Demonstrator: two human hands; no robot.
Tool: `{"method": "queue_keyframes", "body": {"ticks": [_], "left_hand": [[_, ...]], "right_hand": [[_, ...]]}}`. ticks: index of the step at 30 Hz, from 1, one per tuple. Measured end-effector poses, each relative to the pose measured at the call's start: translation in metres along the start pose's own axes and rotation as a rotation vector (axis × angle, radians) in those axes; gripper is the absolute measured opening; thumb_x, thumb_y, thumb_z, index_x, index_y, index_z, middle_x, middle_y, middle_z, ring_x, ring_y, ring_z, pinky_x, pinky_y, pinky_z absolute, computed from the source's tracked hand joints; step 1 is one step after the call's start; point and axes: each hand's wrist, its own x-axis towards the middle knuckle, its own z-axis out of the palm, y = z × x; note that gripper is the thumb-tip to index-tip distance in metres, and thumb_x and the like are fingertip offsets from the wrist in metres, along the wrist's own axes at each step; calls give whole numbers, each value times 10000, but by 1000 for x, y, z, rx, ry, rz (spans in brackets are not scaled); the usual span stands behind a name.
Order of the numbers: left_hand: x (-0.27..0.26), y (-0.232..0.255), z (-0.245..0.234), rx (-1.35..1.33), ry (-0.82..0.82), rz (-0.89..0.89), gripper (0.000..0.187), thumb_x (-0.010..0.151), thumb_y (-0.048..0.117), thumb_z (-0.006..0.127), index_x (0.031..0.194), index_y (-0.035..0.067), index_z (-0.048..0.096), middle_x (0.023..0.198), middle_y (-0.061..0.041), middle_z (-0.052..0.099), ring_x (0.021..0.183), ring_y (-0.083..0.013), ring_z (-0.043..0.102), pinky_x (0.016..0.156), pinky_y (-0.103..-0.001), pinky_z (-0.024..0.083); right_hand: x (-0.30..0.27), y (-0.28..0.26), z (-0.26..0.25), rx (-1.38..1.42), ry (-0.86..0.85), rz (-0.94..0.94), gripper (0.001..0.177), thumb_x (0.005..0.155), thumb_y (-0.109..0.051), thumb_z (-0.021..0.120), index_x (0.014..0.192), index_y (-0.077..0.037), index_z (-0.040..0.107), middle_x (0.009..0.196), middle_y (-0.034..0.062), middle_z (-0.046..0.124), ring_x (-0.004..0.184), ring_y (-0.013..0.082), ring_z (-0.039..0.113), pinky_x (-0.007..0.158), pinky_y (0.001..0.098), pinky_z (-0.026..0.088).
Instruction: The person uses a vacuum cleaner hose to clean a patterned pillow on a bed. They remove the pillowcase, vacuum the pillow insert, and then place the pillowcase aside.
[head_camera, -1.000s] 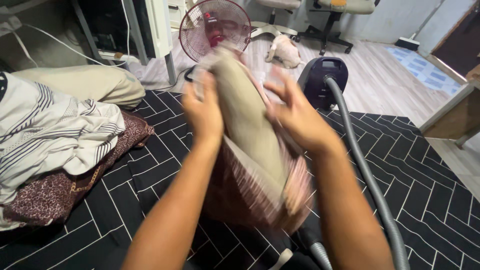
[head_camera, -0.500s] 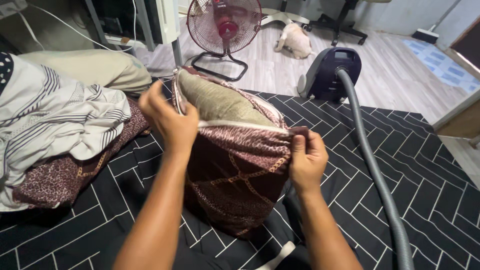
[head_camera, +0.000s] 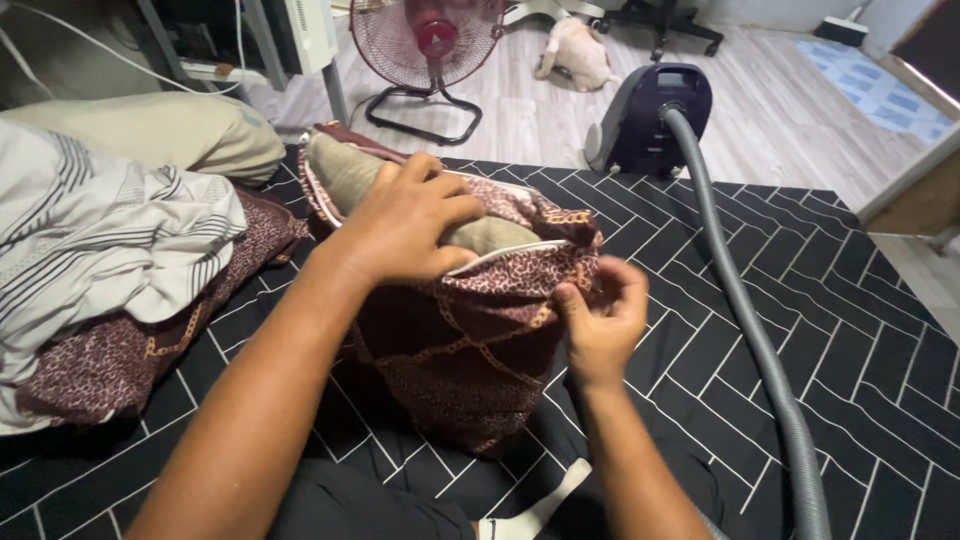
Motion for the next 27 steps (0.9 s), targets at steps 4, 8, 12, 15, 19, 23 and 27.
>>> {"method": "queue_keyframes", "body": {"ticks": [4, 8, 12, 15, 19, 23, 27], "left_hand": [[-3, 3, 12, 32, 187, -30, 168, 836, 288, 769, 936, 155, 750, 1049, 1, 699, 1065, -263, 587, 856, -477, 444], [-2, -4, 20, -29, 505, -140, 204, 869, 11, 625, 827, 183, 724, 875, 18, 701, 913, -225, 676, 830, -417, 533], [-9, -13, 17, -30, 604, -286, 111, 866, 42, 648, 876, 129, 716, 863, -69, 695, 832, -317, 686, 704, -452, 525], [-13, -16, 18, -89, 626, -343, 143, 883, 32, 621, 906, 128, 723, 894, -81, 709, 823, -336, 692, 682, -459, 525], [-11, -4, 28, -121, 648, -339, 186, 878, 23, 597, 912, 147, 731, 885, -64, 714, 818, -322, 701, 679, -449, 536], [-5, 25, 36, -124, 650, -225, 177, 879, 66, 637, 856, 200, 751, 827, -44, 712, 765, -298, 697, 657, -441, 535], [8, 46, 36, -62, 592, -125, 134, 904, 237, 712, 828, 127, 710, 783, -83, 694, 753, -308, 686, 692, -459, 533]], "right_hand": [[-13, 11, -8, -167, 63, 47, 149, 956, -86, 794, 1002, 20, 700, 961, 32, 677, 869, 103, 638, 788, 232, 528], [-16, 21, -16, -350, 7, -155, 126, 901, 9, 774, 872, 30, 654, 869, 70, 660, 790, 130, 626, 711, 254, 513], [-26, 36, -27, -536, -219, -182, 174, 834, 62, 772, 785, 24, 609, 791, 106, 620, 725, 177, 614, 667, 294, 493], [-46, 57, -33, -534, -344, -129, 150, 780, 66, 771, 786, 21, 628, 794, 100, 643, 720, 205, 625, 647, 313, 490], [-59, 87, -38, -467, -403, 190, 120, 797, 31, 737, 913, 1, 736, 871, 80, 715, 714, 241, 703, 624, 321, 530], [-31, 79, -46, -851, -541, 614, 220, 801, -43, 753, 1019, -35, 779, 906, 135, 768, 818, 276, 755, 762, 380, 565], [16, 7, -41, -989, -348, 207, 542, 794, 50, 633, 1335, 50, 590, 1191, 270, 685, 1119, 400, 676, 954, 430, 542]]}}
